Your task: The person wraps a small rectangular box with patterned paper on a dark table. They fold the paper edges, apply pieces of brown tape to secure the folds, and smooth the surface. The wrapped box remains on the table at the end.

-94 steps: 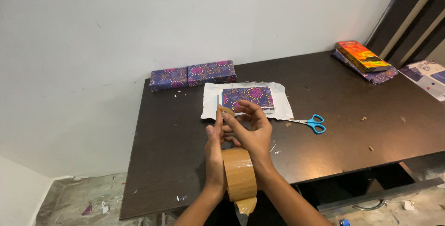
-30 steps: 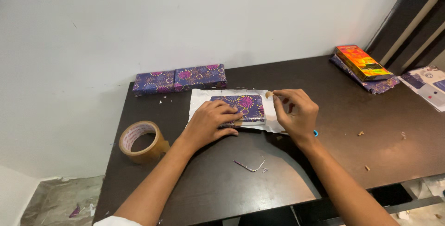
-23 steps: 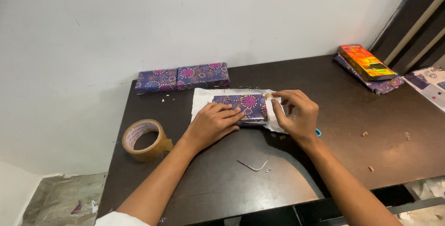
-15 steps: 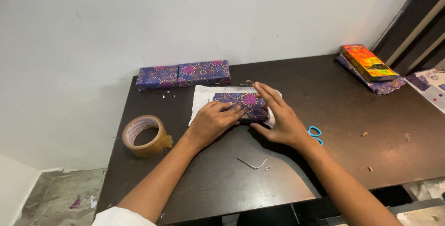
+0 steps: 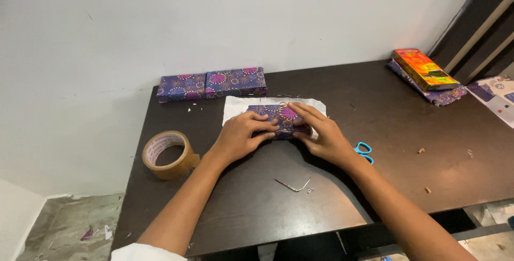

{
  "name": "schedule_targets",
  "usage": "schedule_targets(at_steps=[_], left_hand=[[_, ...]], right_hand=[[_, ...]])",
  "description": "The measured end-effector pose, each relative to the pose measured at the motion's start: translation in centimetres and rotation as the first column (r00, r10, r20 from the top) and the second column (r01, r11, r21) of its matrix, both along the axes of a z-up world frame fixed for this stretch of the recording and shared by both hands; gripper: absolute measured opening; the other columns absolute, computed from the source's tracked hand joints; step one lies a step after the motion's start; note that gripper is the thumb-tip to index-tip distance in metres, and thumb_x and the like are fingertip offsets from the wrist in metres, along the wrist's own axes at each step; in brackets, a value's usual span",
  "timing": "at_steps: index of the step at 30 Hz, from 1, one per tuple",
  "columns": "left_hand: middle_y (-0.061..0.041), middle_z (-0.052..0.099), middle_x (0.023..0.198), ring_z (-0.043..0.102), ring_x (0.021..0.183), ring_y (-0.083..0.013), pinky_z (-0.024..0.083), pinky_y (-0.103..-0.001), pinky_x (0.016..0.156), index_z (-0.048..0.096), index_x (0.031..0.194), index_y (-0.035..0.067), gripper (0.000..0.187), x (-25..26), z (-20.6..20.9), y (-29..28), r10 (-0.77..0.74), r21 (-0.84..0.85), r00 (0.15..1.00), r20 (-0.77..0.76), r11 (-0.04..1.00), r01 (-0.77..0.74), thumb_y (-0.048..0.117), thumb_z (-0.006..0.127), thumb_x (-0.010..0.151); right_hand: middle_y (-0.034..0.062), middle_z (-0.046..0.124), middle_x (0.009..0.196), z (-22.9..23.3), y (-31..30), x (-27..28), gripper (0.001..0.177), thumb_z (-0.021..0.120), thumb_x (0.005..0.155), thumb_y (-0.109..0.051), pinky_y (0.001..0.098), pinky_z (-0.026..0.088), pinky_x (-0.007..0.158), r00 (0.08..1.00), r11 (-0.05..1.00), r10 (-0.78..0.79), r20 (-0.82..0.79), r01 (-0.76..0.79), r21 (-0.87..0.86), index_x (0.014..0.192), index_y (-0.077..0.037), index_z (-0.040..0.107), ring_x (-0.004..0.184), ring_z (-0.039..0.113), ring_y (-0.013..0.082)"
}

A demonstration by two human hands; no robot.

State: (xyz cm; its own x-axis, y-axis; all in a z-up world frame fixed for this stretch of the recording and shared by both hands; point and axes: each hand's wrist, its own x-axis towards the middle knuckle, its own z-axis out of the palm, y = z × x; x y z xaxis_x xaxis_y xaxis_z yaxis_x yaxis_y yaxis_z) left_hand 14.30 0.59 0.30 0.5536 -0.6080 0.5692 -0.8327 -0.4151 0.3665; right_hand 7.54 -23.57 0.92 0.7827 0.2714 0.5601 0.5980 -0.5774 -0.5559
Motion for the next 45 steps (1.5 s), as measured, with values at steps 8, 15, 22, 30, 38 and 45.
schedule_targets(at_steps=[8,15,22,30,38,45], left_hand=[[-0.001,0.078,0.102,0.074,0.093,-0.0229,0.058,-0.037,0.083,0.081,0.098,0.020,0.017,-0.7,1.2,0.0,0.095,0.052,0.982,-0.164,0.995,-0.087,0.027,0.080,0.083],[-0.002,0.079,0.110,0.073,0.110,-0.0237,0.058,-0.038,0.090,0.081,0.099,0.018,0.014,0.3,-0.7,0.2,-0.053,-0.002,0.987,0.153,0.999,0.054,0.023,0.078,0.087],[-0.008,0.078,0.109,0.074,0.105,-0.0259,0.057,-0.041,0.094,0.080,0.100,0.014,0.015,0.0,-1.3,0.2,-0.033,-0.038,0.969,0.243,0.998,0.044,0.020,0.078,0.087],[-0.015,0.077,0.110,0.073,0.098,-0.0313,0.058,-0.040,0.087,0.080,0.102,0.011,0.021,-0.2,-1.3,0.3,0.003,-0.070,0.987,0.161,0.997,0.008,0.022,0.079,0.084],[-0.017,0.076,0.111,0.075,0.094,-0.0310,0.060,-0.040,0.083,0.079,0.103,0.011,0.021,-0.2,-1.5,0.2,-0.022,-0.105,0.979,0.201,0.993,0.044,0.023,0.076,0.085],[-0.013,0.074,0.090,0.068,0.075,-0.0317,0.057,-0.042,0.068,0.073,0.090,0.007,0.028,-1.3,-0.3,0.4,-0.029,-0.079,0.978,0.207,0.996,0.046,0.031,0.079,0.076]], right_hand=[[0.0168,0.056,0.148,-0.5,0.0,0.2,0.070,0.075,0.081,0.005,0.0334,0.059,0.091,1.000,0.998,0.009,0.000,-0.009,0.060,0.146,-0.010,0.053,0.102,0.075,0.0227],[0.0152,0.062,0.141,-0.3,0.1,0.3,0.068,0.078,0.078,0.004,0.0330,0.056,0.096,0.998,0.996,0.004,0.058,-0.009,0.091,0.142,-0.008,0.057,0.106,0.074,0.0215],[0.0133,0.076,0.113,1.5,0.8,-0.5,0.045,0.079,0.081,0.000,0.0342,0.058,0.084,0.984,0.995,-0.077,0.161,0.066,0.073,0.125,-0.006,0.069,0.096,0.073,0.0222],[0.0094,0.077,0.099,2.5,3.0,-3.2,0.023,0.074,0.077,-0.002,0.0388,0.059,0.077,0.939,0.909,-0.180,0.294,0.272,-0.315,0.099,-0.005,0.079,0.089,0.072,0.0269],[0.0058,0.076,0.095,2.6,4.6,-3.4,0.014,0.075,0.083,-0.009,0.0382,0.059,0.072,0.925,0.864,-0.207,0.320,0.326,-0.383,0.096,-0.007,0.079,0.088,0.071,0.0235],[0.0046,0.075,0.090,2.4,5.2,-3.5,0.022,0.074,0.074,-0.002,0.0367,0.057,0.067,0.892,0.793,-0.112,0.437,0.346,-0.502,0.095,-0.004,0.079,0.084,0.069,0.0224]])
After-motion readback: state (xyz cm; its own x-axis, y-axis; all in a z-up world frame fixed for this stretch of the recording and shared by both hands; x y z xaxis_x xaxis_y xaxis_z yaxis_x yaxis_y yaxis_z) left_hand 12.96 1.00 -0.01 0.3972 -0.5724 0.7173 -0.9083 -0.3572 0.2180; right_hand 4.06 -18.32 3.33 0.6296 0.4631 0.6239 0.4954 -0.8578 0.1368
